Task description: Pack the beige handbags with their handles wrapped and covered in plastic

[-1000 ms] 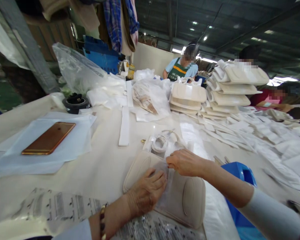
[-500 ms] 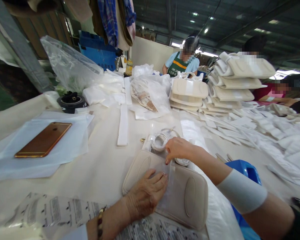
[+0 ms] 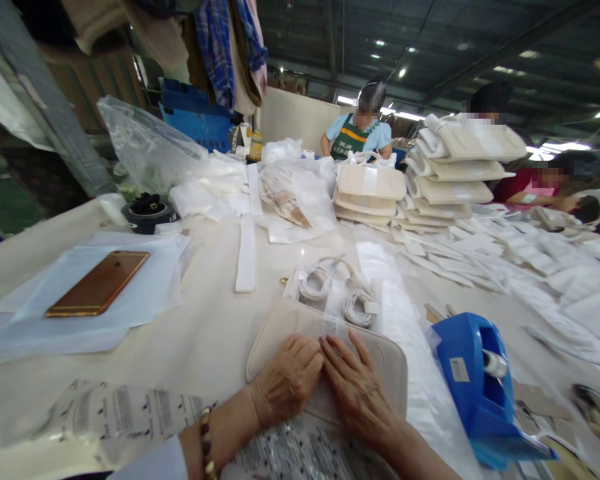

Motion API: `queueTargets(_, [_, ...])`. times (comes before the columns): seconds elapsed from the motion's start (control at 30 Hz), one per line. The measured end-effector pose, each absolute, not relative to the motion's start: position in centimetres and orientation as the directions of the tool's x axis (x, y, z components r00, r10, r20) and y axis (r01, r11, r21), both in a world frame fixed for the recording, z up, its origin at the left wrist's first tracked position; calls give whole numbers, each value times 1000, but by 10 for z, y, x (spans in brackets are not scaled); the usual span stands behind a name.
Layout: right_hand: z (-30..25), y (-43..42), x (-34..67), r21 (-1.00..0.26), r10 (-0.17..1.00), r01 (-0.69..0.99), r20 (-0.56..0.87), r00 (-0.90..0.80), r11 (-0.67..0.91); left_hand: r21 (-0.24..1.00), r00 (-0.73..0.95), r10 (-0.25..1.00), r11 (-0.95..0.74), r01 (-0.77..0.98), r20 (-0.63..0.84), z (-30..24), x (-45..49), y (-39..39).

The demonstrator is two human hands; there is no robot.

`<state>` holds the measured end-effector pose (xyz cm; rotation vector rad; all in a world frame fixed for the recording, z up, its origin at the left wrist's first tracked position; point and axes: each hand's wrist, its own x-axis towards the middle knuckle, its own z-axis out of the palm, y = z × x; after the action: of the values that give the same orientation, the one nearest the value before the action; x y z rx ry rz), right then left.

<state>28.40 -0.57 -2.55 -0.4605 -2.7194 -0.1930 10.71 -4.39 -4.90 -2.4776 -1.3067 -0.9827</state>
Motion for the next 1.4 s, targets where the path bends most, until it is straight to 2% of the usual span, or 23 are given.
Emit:
queueTargets(0.1, [-30,-20,288,-29,332,344,351,-876,939,87,450,657,-616,783,605,-45,105,-44])
queueTargets(0.2, [-21,-33,292,-186,413,371,308,-857,910,23,537,618,-667,744,575,-42,104,-45])
queueTargets(0.27, [-9,-40,301,-288,453,370,325,-830,883,1,535,600,-666,746,594,-41,104,-45])
queueTargets(0.33, [8,-42,321,-327,531,424,411,-741,845,-10,519,578,-662,749,630,-42,105,-44])
queueTargets(0.4, [25,-39,354,-309,640,585,563,-523,750,-5,495,548,-667,745,674,-45,106,-42])
queueTargets(0.47, [39,-32,394,-384,727,763,668,-160,520,11,472,526,-676,736,707,-48,107,-41])
queueTargets(0.53, [46,-23,433,-578,807,789,557,195,209,12,461,508,-682,732,727,-49,107,-40])
queueTargets(0.6, [45,-16,461,-706,866,708,348,359,-9,-18,479,492,-684,729,727,-50,106,-39])
queueTargets(0.67, [39,-10,472,-786,907,611,184,379,-96,-54,512,478,-691,721,714,-50,104,-39])
queueTargets(0.8, [26,-3,465,-915,922,366,-14,387,-167,-33,501,502,-682,730,705,-53,103,-38])
queueTargets(0.93, [28,-9,458,-972,895,204,-15,445,-118,-60,516,506,-671,739,692,-52,102,-38])
queueTargets(1.1, [16,-61,459,-992,852,126,69,518,4,-90,550,498,-682,726,670,-52,99,-37])
queueTargets(1.3, [-36,-102,454,-982,841,-56,-184,508,-181,-90,555,493,-688,720,670,-60,96,-36])
queueTargets(1.4, [-42,-93,453,-977,845,-64,-210,493,-205,-99,567,492,-691,716,661,-60,94,-35])
